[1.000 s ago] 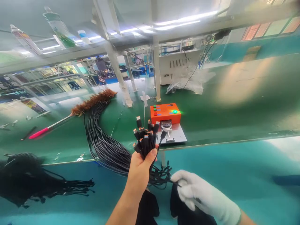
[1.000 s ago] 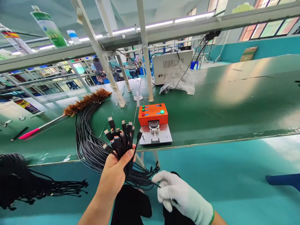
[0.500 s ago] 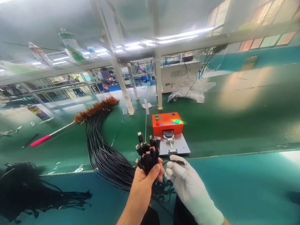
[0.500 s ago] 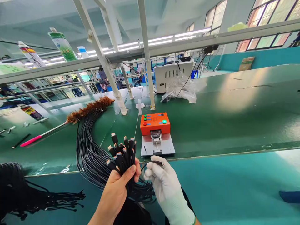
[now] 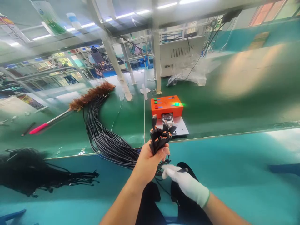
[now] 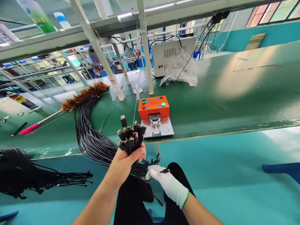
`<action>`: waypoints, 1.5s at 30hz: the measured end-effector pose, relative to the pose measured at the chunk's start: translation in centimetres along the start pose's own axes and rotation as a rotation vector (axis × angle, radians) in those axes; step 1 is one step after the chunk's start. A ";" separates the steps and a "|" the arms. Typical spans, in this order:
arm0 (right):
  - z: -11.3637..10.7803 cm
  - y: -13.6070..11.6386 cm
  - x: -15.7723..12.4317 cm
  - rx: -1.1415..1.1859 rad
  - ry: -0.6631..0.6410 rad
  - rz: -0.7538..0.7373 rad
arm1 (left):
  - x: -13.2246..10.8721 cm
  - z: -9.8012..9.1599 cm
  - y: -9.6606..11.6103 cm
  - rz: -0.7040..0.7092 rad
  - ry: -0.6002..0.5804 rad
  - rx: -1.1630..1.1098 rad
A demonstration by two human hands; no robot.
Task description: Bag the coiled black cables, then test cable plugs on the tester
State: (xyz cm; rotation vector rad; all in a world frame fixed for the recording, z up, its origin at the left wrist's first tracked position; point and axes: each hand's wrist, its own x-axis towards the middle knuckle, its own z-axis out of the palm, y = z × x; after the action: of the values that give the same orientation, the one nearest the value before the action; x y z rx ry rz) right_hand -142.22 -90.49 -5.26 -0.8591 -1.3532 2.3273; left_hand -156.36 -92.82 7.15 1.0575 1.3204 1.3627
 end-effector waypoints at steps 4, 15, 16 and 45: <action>-0.2 2.7 0.7 0.026 -0.174 0.067 | 0.0 0.0 0.2 0.024 0.004 0.006; -1.2 -5.0 -0.8 0.557 -0.370 -0.012 | -1.7 -0.1 1.2 -0.011 -0.216 0.242; -1.0 -5.5 -0.7 0.564 -0.346 -0.037 | -1.8 0.0 1.4 -0.019 -0.241 0.281; -0.1 -6.6 3.9 0.128 0.307 -0.282 | -1.1 0.9 0.3 0.062 0.455 -0.147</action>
State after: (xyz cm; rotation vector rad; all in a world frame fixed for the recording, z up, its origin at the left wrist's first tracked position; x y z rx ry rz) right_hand -145.33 -85.02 -0.92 -0.8798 -1.1045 1.9514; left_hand -155.31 -93.71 7.50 0.7159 1.4895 1.7896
